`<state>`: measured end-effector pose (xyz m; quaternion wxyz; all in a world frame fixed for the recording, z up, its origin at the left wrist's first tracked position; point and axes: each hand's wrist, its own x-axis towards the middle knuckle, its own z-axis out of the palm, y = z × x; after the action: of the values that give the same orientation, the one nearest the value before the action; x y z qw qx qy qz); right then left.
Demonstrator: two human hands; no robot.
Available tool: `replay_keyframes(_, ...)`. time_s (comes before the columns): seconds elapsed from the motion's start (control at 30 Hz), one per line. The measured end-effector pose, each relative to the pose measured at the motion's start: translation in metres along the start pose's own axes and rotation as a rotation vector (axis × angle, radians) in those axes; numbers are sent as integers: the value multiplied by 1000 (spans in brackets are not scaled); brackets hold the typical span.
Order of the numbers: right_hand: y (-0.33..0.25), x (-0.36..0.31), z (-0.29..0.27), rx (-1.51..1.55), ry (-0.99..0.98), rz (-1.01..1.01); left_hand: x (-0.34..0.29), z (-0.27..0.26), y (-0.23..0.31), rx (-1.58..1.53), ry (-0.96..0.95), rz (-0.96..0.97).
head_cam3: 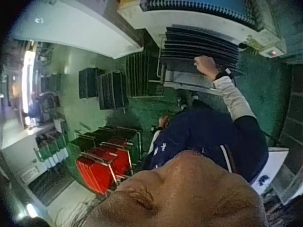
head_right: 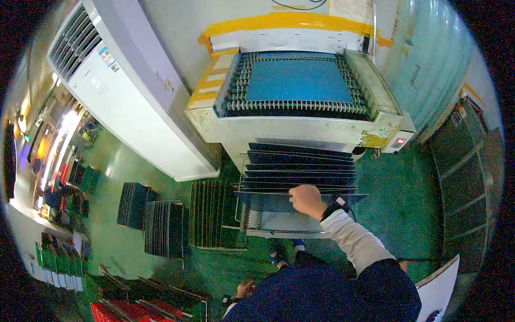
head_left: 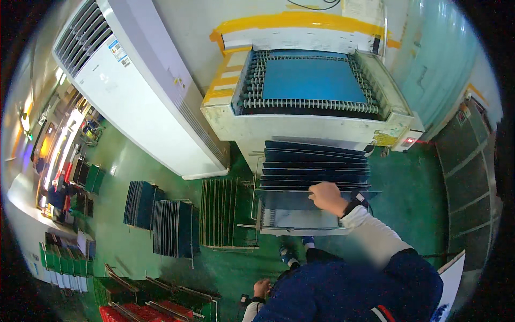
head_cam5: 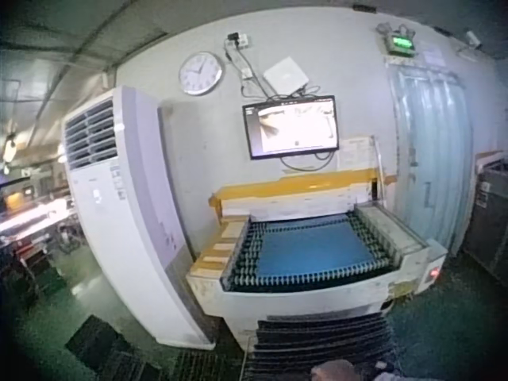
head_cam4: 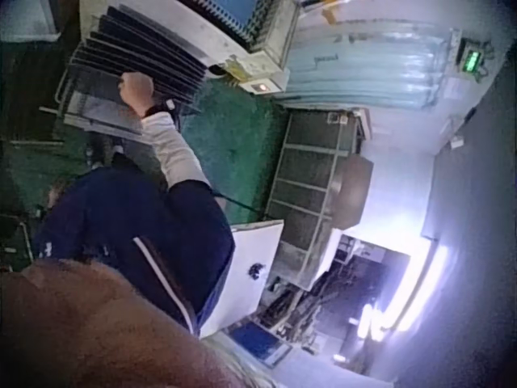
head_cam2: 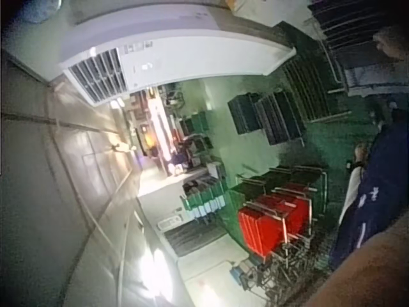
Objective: Sorting and loading flat industrial sheets into a vertical storage rack within a fabrication facility.
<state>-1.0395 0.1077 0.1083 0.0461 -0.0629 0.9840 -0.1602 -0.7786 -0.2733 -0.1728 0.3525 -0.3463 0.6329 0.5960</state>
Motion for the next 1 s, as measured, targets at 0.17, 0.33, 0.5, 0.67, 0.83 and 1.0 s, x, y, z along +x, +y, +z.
replay_keyframes(0.17, -12, -16, -86, 1, 79, 19, 41, -14, -53, 507, 10, 544)
replay_keyframes(0.33, 38, -31, -124, 452, 210, 133, 55, -4, -36, 683, 16, 568)
replay_keyframes(0.5, 87, -45, -103, 1420, 362, 369, 4, 31, 57, 408, 29, 148)
replay_keyframes(0.67, 105, -61, -61, 1496, 412, 359, 53, 30, 33, 213, 7, 108)
replay_keyframes(0.83, 84, -60, -56, 2164, 336, 581, 54, 33, 44, 534, -55, 385)
replay_keyframes(1.0, 118, -58, -19, 2274, 316, 617, 36, 54, 86, 642, 30, 253)
